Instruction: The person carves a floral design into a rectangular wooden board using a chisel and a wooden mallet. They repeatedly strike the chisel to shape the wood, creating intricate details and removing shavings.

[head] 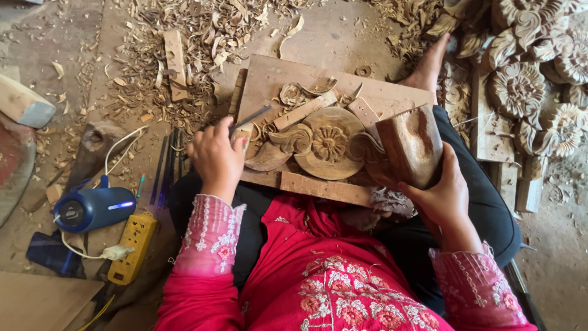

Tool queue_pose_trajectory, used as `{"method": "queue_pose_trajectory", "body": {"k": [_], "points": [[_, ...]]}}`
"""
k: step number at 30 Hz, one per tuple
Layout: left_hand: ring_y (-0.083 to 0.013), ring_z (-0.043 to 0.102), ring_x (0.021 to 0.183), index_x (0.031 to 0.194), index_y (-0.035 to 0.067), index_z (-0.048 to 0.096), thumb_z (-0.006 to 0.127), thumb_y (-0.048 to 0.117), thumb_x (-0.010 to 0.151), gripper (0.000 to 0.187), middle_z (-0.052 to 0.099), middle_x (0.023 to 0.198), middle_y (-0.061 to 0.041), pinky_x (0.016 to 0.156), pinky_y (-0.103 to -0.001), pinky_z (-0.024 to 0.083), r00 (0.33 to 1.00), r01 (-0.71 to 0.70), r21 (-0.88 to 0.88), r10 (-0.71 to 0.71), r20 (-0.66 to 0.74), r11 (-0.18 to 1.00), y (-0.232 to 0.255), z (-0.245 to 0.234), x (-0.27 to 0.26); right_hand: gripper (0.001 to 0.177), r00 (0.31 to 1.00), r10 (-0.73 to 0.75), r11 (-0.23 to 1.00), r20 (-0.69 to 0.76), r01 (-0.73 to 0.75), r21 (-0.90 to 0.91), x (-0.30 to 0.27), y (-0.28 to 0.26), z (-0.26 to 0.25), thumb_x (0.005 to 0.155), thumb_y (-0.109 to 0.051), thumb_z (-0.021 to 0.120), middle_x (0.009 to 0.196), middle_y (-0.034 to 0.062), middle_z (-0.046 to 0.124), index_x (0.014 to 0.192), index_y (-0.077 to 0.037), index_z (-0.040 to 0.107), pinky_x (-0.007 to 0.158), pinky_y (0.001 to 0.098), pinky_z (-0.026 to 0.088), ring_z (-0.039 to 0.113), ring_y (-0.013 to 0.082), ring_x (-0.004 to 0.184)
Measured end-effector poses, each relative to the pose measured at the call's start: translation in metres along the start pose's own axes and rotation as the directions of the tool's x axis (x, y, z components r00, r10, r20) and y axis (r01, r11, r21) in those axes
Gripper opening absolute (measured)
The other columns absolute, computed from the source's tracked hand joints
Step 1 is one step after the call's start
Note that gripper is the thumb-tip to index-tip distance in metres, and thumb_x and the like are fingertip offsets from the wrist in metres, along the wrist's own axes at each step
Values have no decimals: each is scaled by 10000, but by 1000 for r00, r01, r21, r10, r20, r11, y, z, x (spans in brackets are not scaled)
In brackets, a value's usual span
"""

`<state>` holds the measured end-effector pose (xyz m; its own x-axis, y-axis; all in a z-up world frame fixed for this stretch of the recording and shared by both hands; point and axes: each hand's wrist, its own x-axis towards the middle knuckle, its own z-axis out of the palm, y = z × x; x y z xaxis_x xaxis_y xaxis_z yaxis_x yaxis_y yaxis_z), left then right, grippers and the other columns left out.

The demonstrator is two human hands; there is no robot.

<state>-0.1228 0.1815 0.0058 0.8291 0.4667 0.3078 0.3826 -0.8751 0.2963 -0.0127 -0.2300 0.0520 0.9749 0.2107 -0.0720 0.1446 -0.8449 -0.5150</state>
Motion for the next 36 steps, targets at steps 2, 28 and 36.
{"method": "queue_pose_trajectory", "body": {"k": [2,28,36], "points": [[-271,664,812,1020,141,757,758,214,807,225,746,883,-76,731,-460,494,1000,-15,-71,14,-6,997,7,-5,3,1115,1000,2,1000,13,-3,15,2,0,0,589,-323,930,1316,235,644,1538,-71,400,974,454,514,648,383,1191],[-294,624,824,863,117,695,569,358,1036,322,675,838,-54,780,-465,430,927,324,-496,-375,-4,806,189,90,14,1107,909,-404,914,-101,404,-29,94,-16,20,697,-229,976,1459,227,583,1603,-38,370,1133,450,496,600,367,1317],[-285,616,901,899,130,689,598,334,1021,254,666,875,-46,839,-485,397,982,158,-417,-185,-25,895,181,80,-5,1106,944,-315,945,-99,322,62,93,-32,27,675,-283,973,1440,229,602,1578,-31,386,1122,441,498,611,370,1319]]}}
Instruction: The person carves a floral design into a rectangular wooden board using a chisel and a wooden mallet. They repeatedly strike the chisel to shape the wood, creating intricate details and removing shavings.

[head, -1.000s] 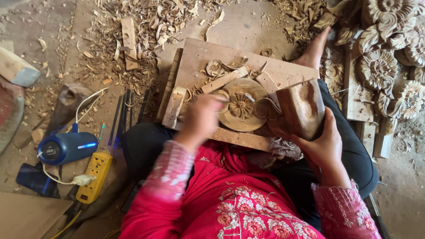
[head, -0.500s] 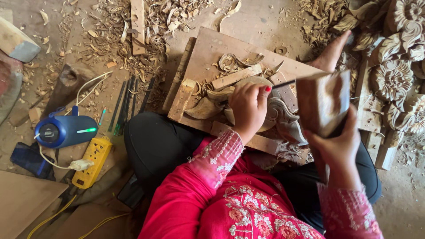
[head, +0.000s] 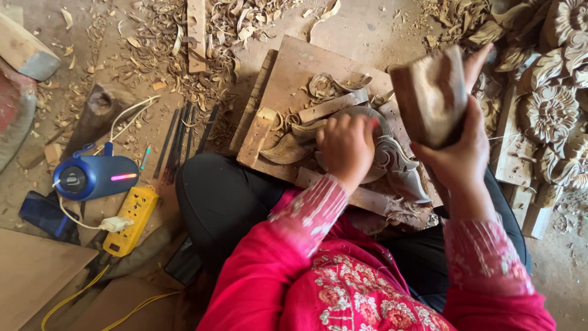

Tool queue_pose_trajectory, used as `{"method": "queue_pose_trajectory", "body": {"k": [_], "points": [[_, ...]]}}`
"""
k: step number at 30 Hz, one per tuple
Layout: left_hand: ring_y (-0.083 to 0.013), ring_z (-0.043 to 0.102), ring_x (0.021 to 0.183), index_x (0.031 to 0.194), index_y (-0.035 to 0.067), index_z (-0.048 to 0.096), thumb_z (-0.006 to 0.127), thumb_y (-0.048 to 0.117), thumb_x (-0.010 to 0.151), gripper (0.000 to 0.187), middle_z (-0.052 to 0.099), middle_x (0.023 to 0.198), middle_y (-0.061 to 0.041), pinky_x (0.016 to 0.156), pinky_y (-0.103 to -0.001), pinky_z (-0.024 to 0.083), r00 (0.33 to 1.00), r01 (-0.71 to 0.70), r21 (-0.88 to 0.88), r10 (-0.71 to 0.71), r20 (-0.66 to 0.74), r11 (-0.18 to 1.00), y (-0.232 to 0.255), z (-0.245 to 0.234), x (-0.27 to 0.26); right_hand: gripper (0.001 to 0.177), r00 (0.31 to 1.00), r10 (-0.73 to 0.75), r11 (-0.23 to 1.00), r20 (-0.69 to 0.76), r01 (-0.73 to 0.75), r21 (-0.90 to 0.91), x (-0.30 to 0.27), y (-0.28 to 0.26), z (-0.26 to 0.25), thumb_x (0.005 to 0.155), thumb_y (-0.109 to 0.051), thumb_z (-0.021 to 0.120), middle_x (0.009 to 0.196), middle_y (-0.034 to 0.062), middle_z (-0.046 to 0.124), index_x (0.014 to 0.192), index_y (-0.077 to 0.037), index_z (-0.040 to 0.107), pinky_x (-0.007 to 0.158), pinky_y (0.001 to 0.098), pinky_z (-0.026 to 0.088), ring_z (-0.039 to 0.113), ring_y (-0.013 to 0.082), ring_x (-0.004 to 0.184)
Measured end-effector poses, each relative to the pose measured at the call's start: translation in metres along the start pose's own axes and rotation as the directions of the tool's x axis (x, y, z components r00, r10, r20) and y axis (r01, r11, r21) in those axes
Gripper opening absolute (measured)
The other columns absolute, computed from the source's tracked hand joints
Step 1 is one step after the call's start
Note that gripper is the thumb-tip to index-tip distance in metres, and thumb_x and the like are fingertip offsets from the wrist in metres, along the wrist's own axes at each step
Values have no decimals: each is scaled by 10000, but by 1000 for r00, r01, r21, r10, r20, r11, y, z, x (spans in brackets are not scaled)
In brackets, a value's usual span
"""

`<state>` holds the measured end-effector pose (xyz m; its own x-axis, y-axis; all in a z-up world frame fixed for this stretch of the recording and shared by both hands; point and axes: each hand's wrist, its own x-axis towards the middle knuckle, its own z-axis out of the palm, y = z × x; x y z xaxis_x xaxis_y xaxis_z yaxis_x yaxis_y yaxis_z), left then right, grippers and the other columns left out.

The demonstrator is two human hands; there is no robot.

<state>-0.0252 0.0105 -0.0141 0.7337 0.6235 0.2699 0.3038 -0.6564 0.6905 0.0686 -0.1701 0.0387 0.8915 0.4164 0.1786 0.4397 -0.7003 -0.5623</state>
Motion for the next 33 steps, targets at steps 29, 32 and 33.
{"method": "queue_pose_trajectory", "body": {"k": [29,32,33], "points": [[-232,544,638,806,137,706,657,448,980,360,543,640,-6,678,-414,380,979,-138,-448,189,70,883,-18,-48,-10,1171,901,395,917,179,-374,-139,-94,-13,-37,568,-318,947,1340,226,657,1578,-84,402,1047,413,510,650,313,1238],[-243,567,663,812,136,696,680,430,970,334,581,673,-5,700,-414,396,983,-143,-469,182,38,872,-17,-50,-9,1249,961,247,967,123,-252,23,-89,-29,-45,589,-209,949,1514,238,548,1652,-72,307,1112,420,471,577,338,1341],[-241,581,683,821,145,700,688,417,977,314,596,693,-1,712,-413,399,982,-147,-479,185,31,865,-17,-50,-9,1253,963,247,935,109,-267,234,-86,-36,-50,598,-155,906,1562,210,487,1664,-67,253,1134,414,453,528,327,1381]]}}
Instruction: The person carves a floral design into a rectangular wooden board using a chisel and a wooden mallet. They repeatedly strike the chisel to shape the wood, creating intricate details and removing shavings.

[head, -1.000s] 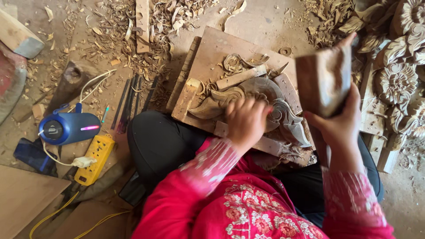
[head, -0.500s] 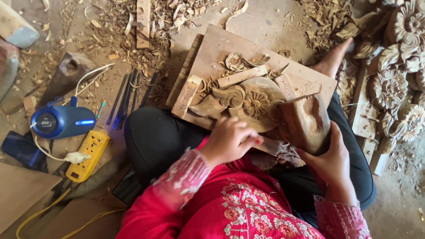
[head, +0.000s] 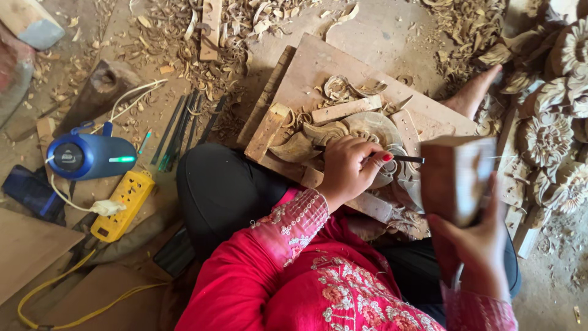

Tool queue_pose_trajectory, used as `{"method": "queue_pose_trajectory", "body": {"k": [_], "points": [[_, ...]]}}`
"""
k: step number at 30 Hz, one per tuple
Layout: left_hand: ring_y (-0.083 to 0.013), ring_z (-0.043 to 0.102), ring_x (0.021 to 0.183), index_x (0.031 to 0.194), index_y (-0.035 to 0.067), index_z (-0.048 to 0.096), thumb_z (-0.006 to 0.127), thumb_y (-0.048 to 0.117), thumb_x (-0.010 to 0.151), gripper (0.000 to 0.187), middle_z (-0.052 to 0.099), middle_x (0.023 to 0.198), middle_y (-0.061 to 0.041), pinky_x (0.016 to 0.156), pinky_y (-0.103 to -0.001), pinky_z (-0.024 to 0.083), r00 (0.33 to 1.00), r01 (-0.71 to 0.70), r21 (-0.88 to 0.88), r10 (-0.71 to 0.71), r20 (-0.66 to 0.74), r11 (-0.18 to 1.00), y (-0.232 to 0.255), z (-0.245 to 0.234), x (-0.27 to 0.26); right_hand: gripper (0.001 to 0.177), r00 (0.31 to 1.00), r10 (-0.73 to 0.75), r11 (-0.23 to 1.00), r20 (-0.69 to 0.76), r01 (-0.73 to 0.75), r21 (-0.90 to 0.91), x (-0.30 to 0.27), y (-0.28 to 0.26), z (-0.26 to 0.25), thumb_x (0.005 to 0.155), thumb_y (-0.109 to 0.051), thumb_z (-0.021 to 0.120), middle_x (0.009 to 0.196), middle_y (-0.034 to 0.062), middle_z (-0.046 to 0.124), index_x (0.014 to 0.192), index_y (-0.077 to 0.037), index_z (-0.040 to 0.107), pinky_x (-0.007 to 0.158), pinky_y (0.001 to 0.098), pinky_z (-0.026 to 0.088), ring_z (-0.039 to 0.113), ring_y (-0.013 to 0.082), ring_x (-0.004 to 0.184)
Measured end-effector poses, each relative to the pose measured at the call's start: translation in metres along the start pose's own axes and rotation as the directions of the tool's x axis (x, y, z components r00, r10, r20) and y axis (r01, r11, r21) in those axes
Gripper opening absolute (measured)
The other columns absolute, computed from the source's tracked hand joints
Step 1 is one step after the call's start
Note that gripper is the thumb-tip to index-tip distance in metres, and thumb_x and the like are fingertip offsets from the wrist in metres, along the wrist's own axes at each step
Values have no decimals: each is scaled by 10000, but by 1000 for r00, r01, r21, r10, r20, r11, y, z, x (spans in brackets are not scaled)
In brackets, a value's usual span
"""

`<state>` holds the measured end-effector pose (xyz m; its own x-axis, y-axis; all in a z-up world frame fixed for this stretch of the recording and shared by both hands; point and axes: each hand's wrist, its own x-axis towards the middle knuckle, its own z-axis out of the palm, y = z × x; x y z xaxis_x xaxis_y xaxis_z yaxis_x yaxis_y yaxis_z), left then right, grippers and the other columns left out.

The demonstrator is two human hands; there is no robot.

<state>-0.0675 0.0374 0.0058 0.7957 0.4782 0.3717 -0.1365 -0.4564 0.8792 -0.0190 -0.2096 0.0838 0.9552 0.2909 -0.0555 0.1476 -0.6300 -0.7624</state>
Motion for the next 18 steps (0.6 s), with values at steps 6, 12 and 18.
{"method": "queue_pose_trajectory", "body": {"k": [6,12,18], "points": [[-242,605,719,816,155,692,658,431,986,327,606,712,-1,732,-412,399,1000,8,5,-8,13,1000,-1,-1,0,969,994,-58,701,-90,105,705,-7,-48,-30,788,-34,848,1318,217,583,1586,3,302,896,442,606,671,372,1038],[-198,512,610,774,149,668,555,541,1012,473,500,629,8,671,-388,337,995,97,9,-97,18,995,-10,2,2,774,981,-147,653,-127,193,733,-3,-56,-29,883,-25,859,1175,268,620,1485,151,406,868,468,633,680,428,996],[-174,473,556,753,163,642,547,521,1028,462,495,612,30,642,-389,321,998,53,-4,-54,-13,999,-12,5,5,825,984,-157,641,-86,168,749,6,-63,-29,832,-109,878,1235,289,636,1457,193,433,900,470,630,701,437,1057]]}}
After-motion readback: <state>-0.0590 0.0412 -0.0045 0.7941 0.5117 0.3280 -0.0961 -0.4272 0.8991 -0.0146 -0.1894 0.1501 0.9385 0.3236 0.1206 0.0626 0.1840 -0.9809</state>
